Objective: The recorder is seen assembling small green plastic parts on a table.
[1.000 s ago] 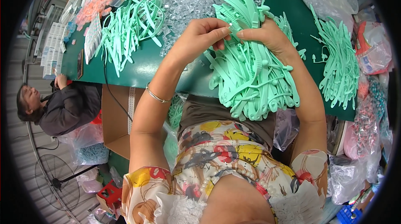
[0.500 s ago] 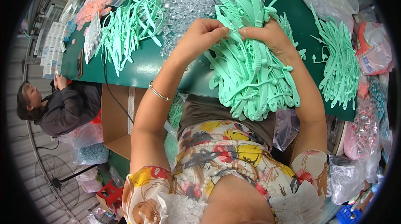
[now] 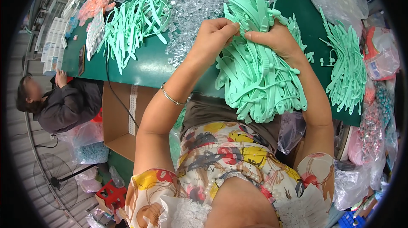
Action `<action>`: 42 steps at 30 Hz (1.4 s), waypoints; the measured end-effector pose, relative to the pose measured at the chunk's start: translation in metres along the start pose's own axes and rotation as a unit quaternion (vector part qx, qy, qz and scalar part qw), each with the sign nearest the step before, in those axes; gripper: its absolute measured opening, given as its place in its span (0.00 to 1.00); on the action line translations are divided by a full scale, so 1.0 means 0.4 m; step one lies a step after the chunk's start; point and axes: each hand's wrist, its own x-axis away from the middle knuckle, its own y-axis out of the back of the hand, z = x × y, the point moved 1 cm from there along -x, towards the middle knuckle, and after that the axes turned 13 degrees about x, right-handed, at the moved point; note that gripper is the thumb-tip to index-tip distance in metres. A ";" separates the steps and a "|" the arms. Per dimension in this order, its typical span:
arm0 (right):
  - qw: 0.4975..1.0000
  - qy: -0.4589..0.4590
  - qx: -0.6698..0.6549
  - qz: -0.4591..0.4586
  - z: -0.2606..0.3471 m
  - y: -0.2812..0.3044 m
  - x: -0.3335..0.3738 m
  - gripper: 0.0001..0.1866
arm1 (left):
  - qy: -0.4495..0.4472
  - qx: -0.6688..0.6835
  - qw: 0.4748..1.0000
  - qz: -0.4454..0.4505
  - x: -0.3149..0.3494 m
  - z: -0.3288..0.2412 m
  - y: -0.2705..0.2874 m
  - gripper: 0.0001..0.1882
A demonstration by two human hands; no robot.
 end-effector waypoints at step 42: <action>0.997 -0.010 -0.069 0.028 0.005 0.012 -0.005 0.21 | -0.134 -0.497 0.840 0.173 0.105 -0.044 0.142 0.11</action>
